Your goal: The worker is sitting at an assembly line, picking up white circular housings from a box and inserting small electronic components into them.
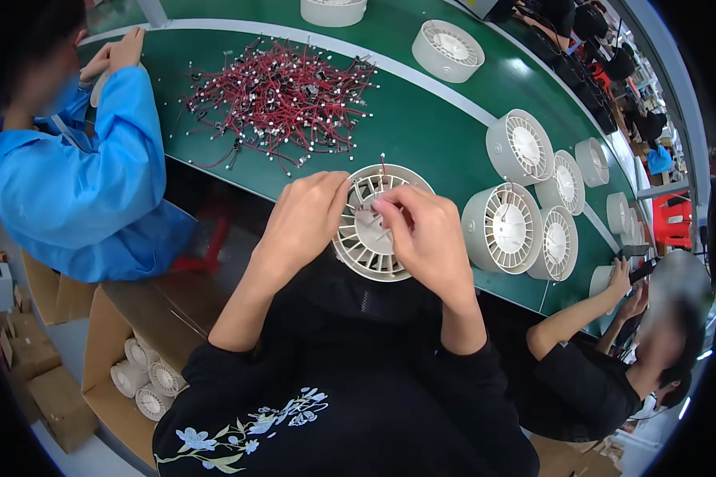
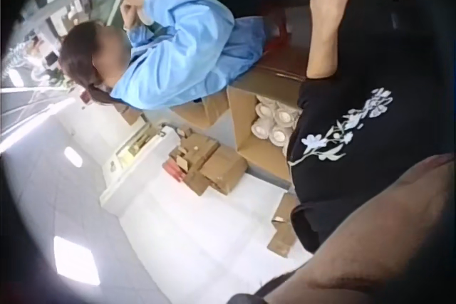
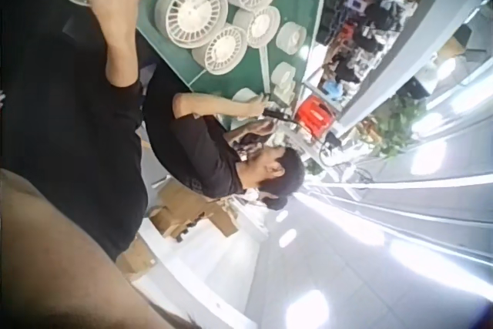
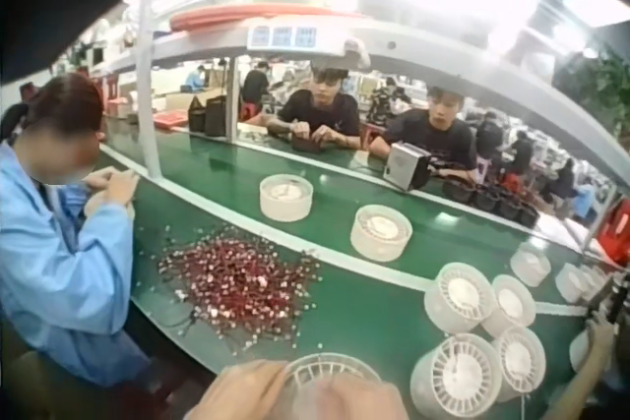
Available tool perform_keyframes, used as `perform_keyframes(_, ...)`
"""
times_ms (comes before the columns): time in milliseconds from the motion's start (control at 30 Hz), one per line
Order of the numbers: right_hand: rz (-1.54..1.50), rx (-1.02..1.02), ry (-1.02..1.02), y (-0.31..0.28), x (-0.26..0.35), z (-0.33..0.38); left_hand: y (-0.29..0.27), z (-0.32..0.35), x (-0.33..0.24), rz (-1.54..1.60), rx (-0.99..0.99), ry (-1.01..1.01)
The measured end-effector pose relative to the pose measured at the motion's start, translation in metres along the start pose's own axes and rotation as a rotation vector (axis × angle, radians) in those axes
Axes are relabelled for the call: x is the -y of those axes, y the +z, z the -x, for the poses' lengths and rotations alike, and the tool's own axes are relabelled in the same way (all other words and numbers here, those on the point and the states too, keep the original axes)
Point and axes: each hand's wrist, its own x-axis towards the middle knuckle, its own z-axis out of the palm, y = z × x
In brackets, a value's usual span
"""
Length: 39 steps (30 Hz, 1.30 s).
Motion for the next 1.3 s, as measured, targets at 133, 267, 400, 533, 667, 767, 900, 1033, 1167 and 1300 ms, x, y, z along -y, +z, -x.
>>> perform_keyframes(133,0.157,0.038,0.016,0.016,-0.007,-0.017,-0.002,0.007,-0.007,0.087,-0.033,-0.075)
perform_keyframes(267,0.219,0.070,0.096,0.024,-0.010,-0.025,-0.003,0.007,-0.007,0.253,-0.006,-0.187)
perform_keyframes(400,0.236,0.034,0.130,0.028,-0.011,-0.025,0.004,0.001,0.002,0.310,-0.029,-0.172)
perform_keyframes(533,0.248,0.000,0.021,0.026,-0.013,-0.024,0.007,-0.003,0.005,0.299,-0.037,-0.145)
perform_keyframes(667,0.242,0.004,-0.098,0.019,-0.016,-0.024,0.008,-0.003,0.006,0.349,-0.034,-0.160)
perform_keyframes(767,0.250,0.009,-0.136,0.017,-0.017,-0.025,0.009,-0.003,0.006,0.370,-0.032,-0.157)
perform_keyframes(900,0.258,-0.003,-0.149,0.016,-0.019,-0.026,0.009,-0.002,0.008,0.369,-0.033,-0.149)
perform_keyframes(1033,0.243,-0.026,-0.105,0.018,-0.019,-0.026,0.009,-0.003,0.008,0.380,-0.025,-0.146)
perform_keyframes(1167,0.283,-0.024,-0.079,0.021,-0.019,-0.026,0.010,-0.004,0.008,0.369,-0.034,-0.154)
perform_keyframes(1300,0.342,-0.032,-0.127,0.021,-0.018,-0.027,0.009,-0.005,0.007,0.365,-0.037,-0.152)
